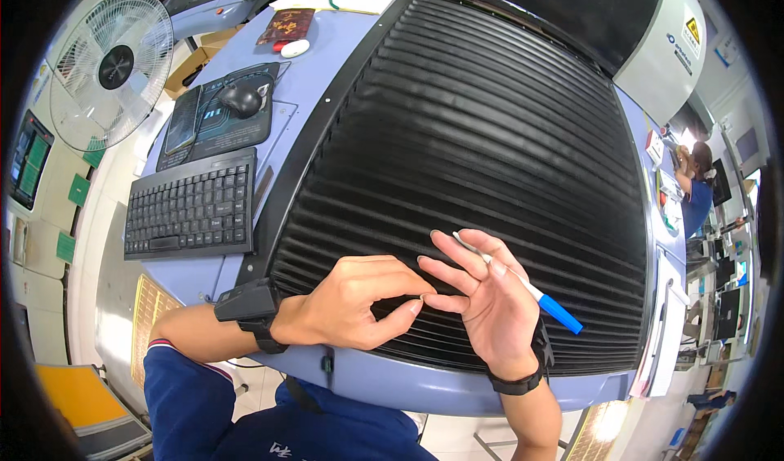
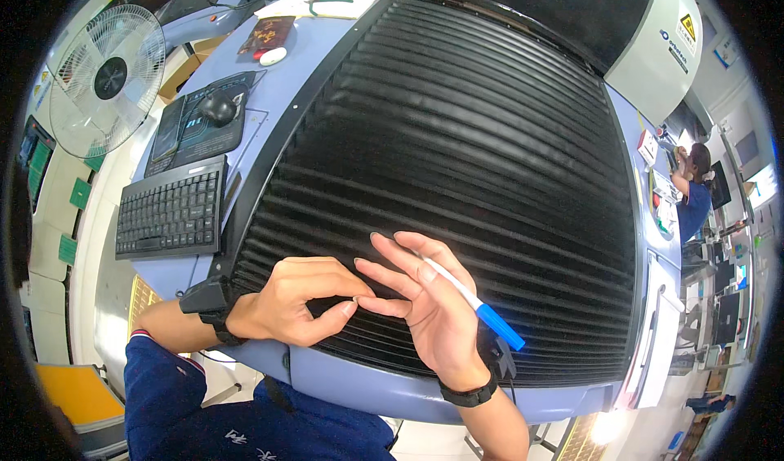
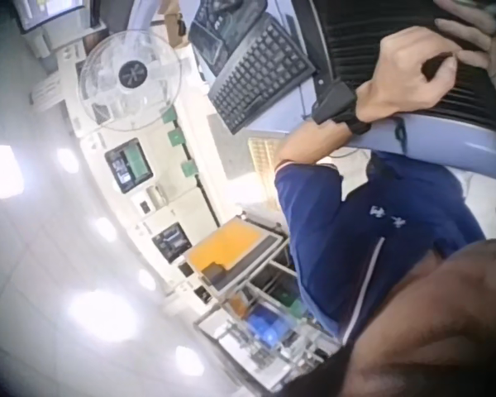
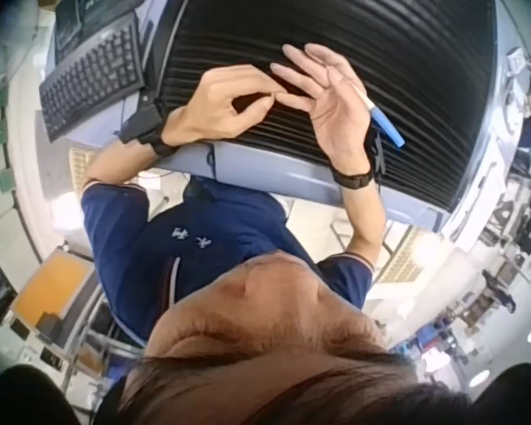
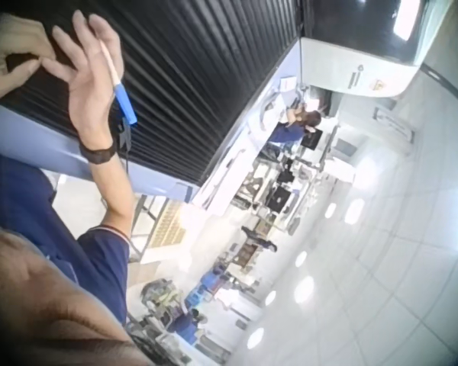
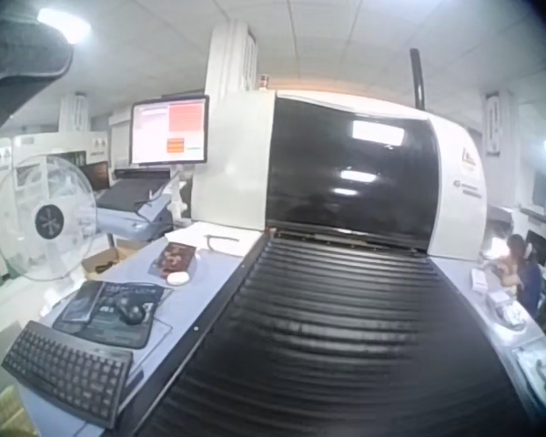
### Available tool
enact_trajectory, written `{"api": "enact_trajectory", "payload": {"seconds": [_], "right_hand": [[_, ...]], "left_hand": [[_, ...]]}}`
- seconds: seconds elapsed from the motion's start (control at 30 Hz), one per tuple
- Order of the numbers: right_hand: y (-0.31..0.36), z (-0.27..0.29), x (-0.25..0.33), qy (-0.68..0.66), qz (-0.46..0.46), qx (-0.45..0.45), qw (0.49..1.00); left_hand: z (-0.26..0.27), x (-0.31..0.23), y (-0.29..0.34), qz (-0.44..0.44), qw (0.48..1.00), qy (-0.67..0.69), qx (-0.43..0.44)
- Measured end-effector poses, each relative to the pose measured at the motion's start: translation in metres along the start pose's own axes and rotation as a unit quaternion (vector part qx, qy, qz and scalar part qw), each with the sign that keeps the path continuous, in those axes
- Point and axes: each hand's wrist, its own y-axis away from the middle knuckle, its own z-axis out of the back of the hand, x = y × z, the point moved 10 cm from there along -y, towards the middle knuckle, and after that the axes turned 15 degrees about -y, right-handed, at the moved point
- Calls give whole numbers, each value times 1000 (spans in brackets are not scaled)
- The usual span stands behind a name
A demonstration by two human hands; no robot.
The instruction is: The user is inspecting and marking printed circuit board panels using a pen and interacting with a workstation terminal.
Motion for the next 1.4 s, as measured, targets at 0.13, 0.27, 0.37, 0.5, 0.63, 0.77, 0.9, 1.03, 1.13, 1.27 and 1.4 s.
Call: {"api": "enact_trajectory", "payload": {"seconds": [0.13,0.27,0.37,0.5,0.63,0.77,0.9,1.03,1.13,1.27,1.4], "right_hand": [[-3,-1,-1,8,0,2,1000],[-5,2,-2,9,7,1,1000],[-6,-1,1,14,12,10,1000],[-6,-2,-1,16,7,15,1000],[-4,-2,0,23,6,14,1000],[-5,-3,2,19,7,21,1000],[-5,-3,-1,-3,-10,30,999],[-6,-1,-2,-7,-19,34,999],[-6,0,-1,-21,-16,27,999],[-5,1,-2,-25,-29,25,999],[-5,1,-6,-43,-54,24,997]], "left_hand": [[3,4,-1,-3,1000,-8,5],[0,9,-1,6,1000,-2,4],[2,7,-1,-5,1000,10,-21],[1,12,1,2,1000,11,-18],[2,8,-1,-4,1000,22,-9],[3,4,-1,-15,1000,26,-11],[0,5,0,-11,999,41,6],[-3,3,0,-13,997,70,32],[-6,1,-1,-22,995,79,50],[-8,2,1,-20,995,73,61],[-7,0,1,-30,995,75,53]]}}
